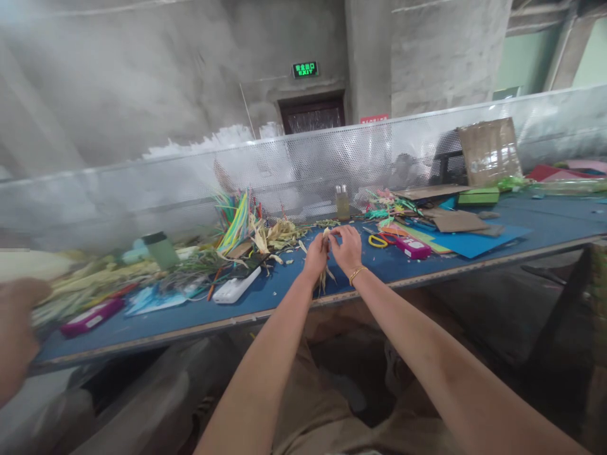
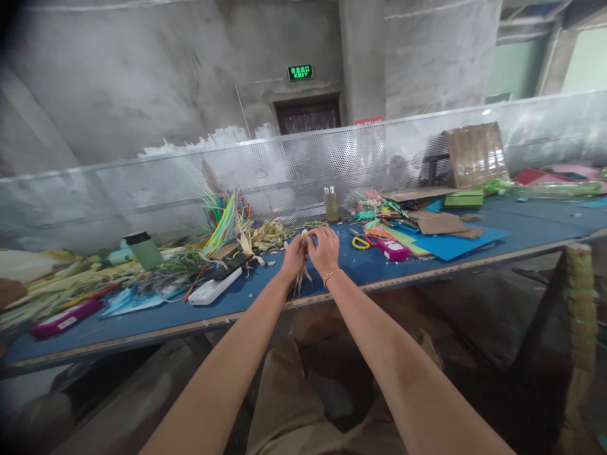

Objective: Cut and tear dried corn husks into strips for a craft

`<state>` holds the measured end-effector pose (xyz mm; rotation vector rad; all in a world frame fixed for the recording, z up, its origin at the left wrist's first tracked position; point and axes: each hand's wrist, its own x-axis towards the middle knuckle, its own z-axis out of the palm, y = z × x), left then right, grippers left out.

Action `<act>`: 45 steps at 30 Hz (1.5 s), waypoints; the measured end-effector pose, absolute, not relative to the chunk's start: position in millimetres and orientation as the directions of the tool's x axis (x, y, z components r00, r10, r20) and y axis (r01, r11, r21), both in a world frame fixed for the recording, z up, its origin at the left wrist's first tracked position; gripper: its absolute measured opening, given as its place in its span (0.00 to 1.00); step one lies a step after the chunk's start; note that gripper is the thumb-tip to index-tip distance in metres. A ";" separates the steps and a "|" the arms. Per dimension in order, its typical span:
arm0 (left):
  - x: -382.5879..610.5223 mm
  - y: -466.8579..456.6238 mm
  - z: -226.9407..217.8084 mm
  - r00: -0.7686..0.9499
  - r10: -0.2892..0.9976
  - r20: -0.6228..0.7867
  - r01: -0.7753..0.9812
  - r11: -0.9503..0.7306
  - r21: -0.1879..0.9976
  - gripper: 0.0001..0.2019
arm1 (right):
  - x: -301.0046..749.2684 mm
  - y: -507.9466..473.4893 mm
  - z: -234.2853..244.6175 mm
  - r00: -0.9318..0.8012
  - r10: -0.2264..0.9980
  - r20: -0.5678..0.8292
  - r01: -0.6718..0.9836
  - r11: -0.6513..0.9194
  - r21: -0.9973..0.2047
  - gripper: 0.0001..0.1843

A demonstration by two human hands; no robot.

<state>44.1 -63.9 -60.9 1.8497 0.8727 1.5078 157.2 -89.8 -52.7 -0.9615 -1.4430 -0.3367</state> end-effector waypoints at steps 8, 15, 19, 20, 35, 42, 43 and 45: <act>44.2 -66.3 -60.1 0.136 0.798 0.588 0.120 -0.602 0.789 0.11 | 156.9 -92.3 -51.1 0.156 0.357 0.921 0.726 0.591 -0.352 0.06; 43.9 -68.1 -59.2 0.138 0.785 0.604 0.117 -0.619 0.777 0.11 | 156.6 -93.9 -51.3 0.144 0.357 0.923 0.753 0.566 -0.336 0.08; 44.2 -67.9 -59.0 0.110 0.814 0.570 0.095 -0.580 0.809 0.09 | 155.6 -94.5 -51.1 0.129 0.371 0.919 0.755 0.564 -0.334 0.08; 44.1 -67.5 -59.1 0.113 0.819 0.562 0.086 -0.572 0.816 0.08 | 155.3 -94.7 -51.0 0.125 0.372 0.920 0.754 0.566 -0.332 0.08; 44.4 -66.8 -59.0 0.191 0.774 0.603 0.147 -0.630 0.762 0.10 | 157.4 -84.4 -57.2 0.229 0.377 0.897 0.659 0.618 -0.428 0.07; 43.1 -62.4 -61.7 0.237 0.725 0.646 0.198 -0.687 0.699 0.11 | 158.1 -84.0 -56.2 0.202 0.381 0.902 0.671 0.618 -0.411 0.09; 43.1 -62.0 -61.9 0.237 0.721 0.651 0.205 -0.692 0.692 0.11 | 158.3 -84.5 -55.8 0.193 0.380 0.905 0.682 0.611 -0.402 0.09; 43.2 -62.0 -61.9 0.235 0.718 0.655 0.226 -0.696 0.682 0.11 | 158.8 -86.0 -54.8 0.178 0.370 0.912 0.699 0.605 -0.382 0.10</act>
